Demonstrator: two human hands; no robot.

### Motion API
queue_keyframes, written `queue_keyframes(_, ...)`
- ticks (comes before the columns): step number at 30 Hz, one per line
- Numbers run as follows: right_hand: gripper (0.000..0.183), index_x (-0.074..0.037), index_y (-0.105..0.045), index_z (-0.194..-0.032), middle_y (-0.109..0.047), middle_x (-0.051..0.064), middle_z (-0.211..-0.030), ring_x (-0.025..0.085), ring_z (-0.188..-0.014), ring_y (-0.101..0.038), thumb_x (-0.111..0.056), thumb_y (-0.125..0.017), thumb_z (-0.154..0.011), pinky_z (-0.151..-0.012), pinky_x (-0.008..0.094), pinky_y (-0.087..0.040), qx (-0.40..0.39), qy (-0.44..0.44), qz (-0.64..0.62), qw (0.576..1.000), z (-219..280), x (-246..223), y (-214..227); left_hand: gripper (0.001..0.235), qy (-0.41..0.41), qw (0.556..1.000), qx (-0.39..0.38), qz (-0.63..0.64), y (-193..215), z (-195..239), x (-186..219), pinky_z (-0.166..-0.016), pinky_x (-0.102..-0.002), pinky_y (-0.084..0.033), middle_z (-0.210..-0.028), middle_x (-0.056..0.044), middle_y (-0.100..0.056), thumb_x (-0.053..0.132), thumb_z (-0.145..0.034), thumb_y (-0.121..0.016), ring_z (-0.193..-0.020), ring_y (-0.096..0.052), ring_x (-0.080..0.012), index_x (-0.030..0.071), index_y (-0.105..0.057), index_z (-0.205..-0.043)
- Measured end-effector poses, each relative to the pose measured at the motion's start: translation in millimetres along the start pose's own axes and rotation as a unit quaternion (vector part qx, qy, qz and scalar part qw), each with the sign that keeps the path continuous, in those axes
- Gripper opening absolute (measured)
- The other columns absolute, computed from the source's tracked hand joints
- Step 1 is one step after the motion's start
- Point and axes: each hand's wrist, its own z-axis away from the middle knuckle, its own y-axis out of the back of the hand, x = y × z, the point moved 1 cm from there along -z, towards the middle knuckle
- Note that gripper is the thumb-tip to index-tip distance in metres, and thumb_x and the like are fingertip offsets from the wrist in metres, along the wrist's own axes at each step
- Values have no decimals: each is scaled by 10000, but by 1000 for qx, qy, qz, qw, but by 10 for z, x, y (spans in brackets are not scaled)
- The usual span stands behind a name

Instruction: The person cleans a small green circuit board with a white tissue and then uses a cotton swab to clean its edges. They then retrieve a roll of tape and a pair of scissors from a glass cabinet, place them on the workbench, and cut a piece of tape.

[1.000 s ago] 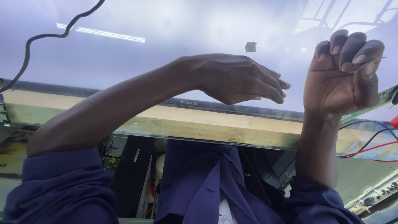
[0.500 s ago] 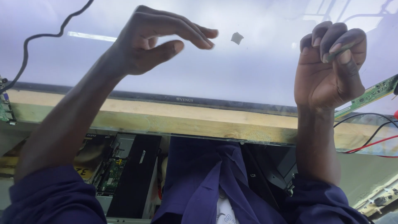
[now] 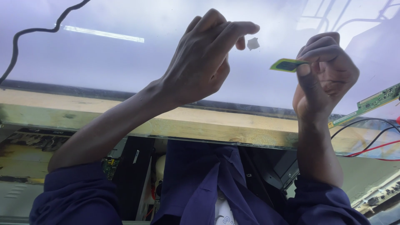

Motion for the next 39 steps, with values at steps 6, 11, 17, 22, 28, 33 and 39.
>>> queue_keyframes(6, 276, 1, -605, -850, -498, 70, -761, 240, -924, -417, -228, -660, -995, -864, 351, -324, -66, 46, 166, 983, -69, -112, -201, 631, -7, 998, 26, 60, 21, 31, -98, -821, -410, -455, -1061, -88, -670, -216, -769, -467, -945, -492, -267, 62, -398, -1331)
queue_keyframes(11, 243, -23, -663, -893, -460, 53, -747, 269, -934, -403, -217, -622, -1032, -872, 379, -306, -102, 82, 277, 952, -108, -142, -321, 666, 9, 996, 44, 80, 7, 56, -160, -844, -387, -473, -1090, -55, -670, -140, -766, -496, -973, -544, -247, 123, -396, -1370)
queue_keyframes(17, 230, -17, -688, -953, -476, 63, -753, 287, -925, -429, -214, -614, -1045, -866, 382, -346, -115, 95, 310, 939, -126, -133, -337, 671, 23, 995, 46, 88, -5, 62, -172, -811, -368, -469, -1076, -43, -667, -167, -776, -487, -970, -533, -229, 131, -393, -1370)
queue_keyframes(22, 222, -5, -695, -991, -491, 67, -769, 292, -925, -430, -204, -613, -1047, -865, 390, -354, -114, 103, 315, 936, -133, -110, -335, 657, 24, 995, 40, 92, 25, 47, -168, -849, -379, -477, -1076, -51, -661, -154, -771, -482, -970, -530, -243, 111, -398, -1367)
queue_keyframes(28, 144, 0, -700, -1038, -517, 67, -771, 296, -931, -436, -122, -625, -1034, -876, 394, -363, -111, 101, 318, 936, -137, -113, -336, 658, 27, 994, 38, 94, 26, 55, -179, -845, -377, -475, -1087, -53, -663, -157, -782, -480, -972, -531, -245, 113, -391, -1375)
queue_keyframes(33, 160, 12, -696, -1043, -525, 75, -761, 302, -914, -444, -129, -621, -1042, -877, 400, -372, -109, 108, 317, 936, -148, -106, -340, 666, 32, 994, 38, 99, 39, 63, -181, -872, -376, -488, -1096, -56, -666, -159, -790, -474, -990, -541, -246, 121, -380, -1388)
queue_keyframes(39, 87, 13, -696, -1057, -552, 72, -774, 300, -920, -457, 8, -665, -976, -879, 405, -384, -107, 105, 316, 937, -149, -82, -322, 637, 37, 994, 30, 103, 40, 59, -189, -877, -384, -491, -1108, -53, -672, -127, -817, -484, -1002, -540, -249, 120, -380, -1394)
